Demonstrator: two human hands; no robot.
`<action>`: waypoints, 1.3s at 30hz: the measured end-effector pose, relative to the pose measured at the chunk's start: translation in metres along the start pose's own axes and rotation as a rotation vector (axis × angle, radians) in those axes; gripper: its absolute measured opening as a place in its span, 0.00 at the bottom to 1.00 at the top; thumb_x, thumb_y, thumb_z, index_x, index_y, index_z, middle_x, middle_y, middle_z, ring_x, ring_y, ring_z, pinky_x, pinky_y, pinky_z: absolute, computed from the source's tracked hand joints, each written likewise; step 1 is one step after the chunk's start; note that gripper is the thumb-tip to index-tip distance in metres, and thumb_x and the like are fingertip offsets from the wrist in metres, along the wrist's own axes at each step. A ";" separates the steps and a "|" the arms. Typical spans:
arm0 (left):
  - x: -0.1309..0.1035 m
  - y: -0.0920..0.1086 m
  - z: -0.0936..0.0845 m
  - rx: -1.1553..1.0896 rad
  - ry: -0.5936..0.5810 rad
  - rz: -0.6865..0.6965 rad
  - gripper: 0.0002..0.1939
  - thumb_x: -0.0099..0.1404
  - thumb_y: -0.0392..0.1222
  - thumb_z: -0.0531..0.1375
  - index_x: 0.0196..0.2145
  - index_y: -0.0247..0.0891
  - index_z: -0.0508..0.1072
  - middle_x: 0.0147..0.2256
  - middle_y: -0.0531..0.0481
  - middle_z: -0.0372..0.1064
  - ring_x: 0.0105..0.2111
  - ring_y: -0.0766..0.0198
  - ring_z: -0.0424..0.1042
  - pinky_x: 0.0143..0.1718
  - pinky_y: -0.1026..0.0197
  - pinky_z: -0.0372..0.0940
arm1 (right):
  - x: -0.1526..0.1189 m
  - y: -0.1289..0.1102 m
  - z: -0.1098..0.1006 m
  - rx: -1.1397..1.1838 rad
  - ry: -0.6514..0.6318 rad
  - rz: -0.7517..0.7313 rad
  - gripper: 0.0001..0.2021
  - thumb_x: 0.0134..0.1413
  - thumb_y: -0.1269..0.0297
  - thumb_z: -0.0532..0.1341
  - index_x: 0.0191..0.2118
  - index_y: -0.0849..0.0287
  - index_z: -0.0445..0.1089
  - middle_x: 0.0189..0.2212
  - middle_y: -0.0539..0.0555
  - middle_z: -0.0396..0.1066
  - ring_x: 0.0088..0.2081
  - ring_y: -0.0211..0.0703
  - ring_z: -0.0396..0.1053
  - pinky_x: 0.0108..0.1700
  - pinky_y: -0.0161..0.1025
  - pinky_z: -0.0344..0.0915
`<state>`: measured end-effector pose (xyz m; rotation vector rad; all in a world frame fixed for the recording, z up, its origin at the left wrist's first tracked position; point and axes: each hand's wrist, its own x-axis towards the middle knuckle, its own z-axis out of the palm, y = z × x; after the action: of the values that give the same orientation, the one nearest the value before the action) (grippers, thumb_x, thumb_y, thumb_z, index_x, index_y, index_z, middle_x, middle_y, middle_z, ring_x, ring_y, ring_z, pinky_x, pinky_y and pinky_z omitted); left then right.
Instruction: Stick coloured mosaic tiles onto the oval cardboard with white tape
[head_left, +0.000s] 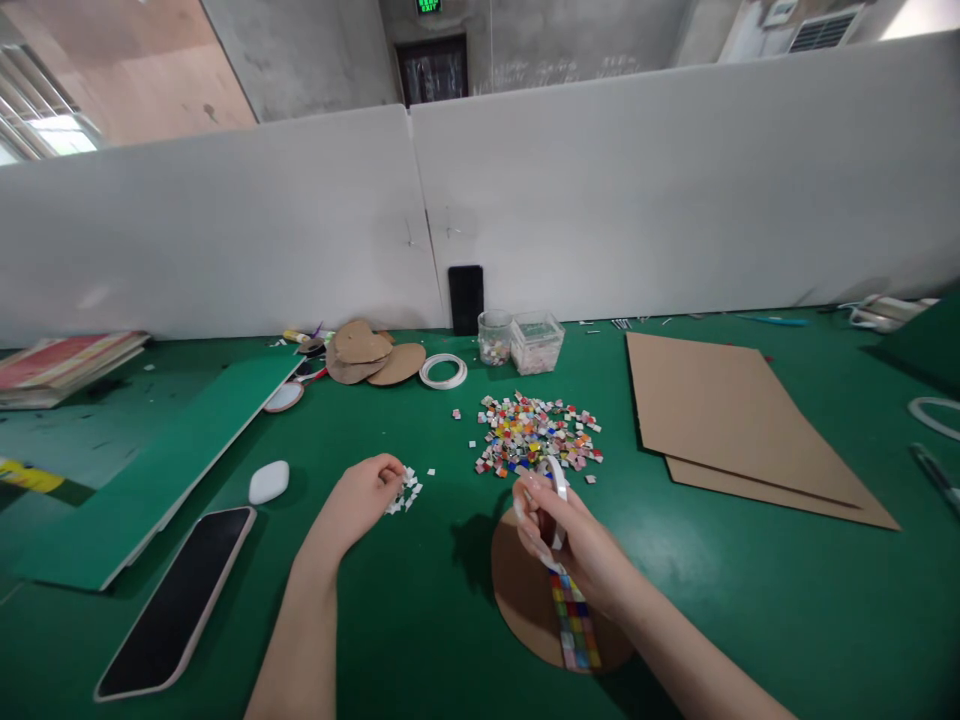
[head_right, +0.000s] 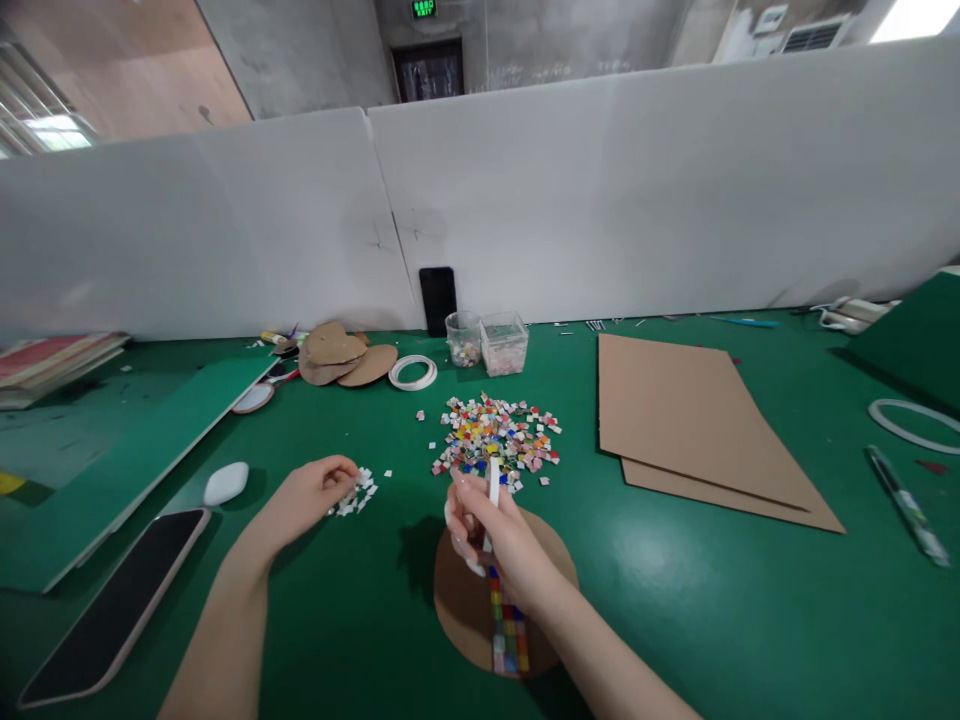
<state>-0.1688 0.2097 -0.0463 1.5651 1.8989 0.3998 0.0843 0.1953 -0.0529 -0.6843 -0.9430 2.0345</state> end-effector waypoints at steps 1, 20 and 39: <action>0.000 0.000 -0.001 0.001 0.000 -0.006 0.12 0.56 0.48 0.51 0.31 0.40 0.69 0.30 0.48 0.71 0.29 0.59 0.70 0.27 0.63 0.60 | 0.000 0.000 0.000 -0.007 0.003 0.001 0.15 0.57 0.55 0.54 0.24 0.58 0.58 0.17 0.44 0.55 0.15 0.29 0.48 0.17 0.31 0.43; -0.005 0.015 -0.001 -0.137 0.025 0.009 0.19 0.61 0.57 0.46 0.35 0.40 0.66 0.26 0.52 0.66 0.23 0.64 0.65 0.24 0.64 0.59 | 0.000 0.001 0.001 -0.155 0.022 0.039 0.22 0.58 0.47 0.47 0.38 0.61 0.67 0.15 0.44 0.55 0.14 0.30 0.47 0.16 0.32 0.40; -0.024 0.061 0.059 0.327 -0.054 0.625 0.15 0.69 0.45 0.42 0.29 0.39 0.62 0.29 0.53 0.59 0.28 0.65 0.62 0.27 0.64 0.54 | 0.006 0.020 -0.012 -0.471 0.221 0.130 0.27 0.54 0.42 0.48 0.17 0.58 0.61 0.12 0.49 0.62 0.14 0.33 0.56 0.17 0.32 0.53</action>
<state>-0.0820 0.1923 -0.0476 2.3622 1.4480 0.3080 0.0813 0.1961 -0.0767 -1.2228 -1.2839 1.8053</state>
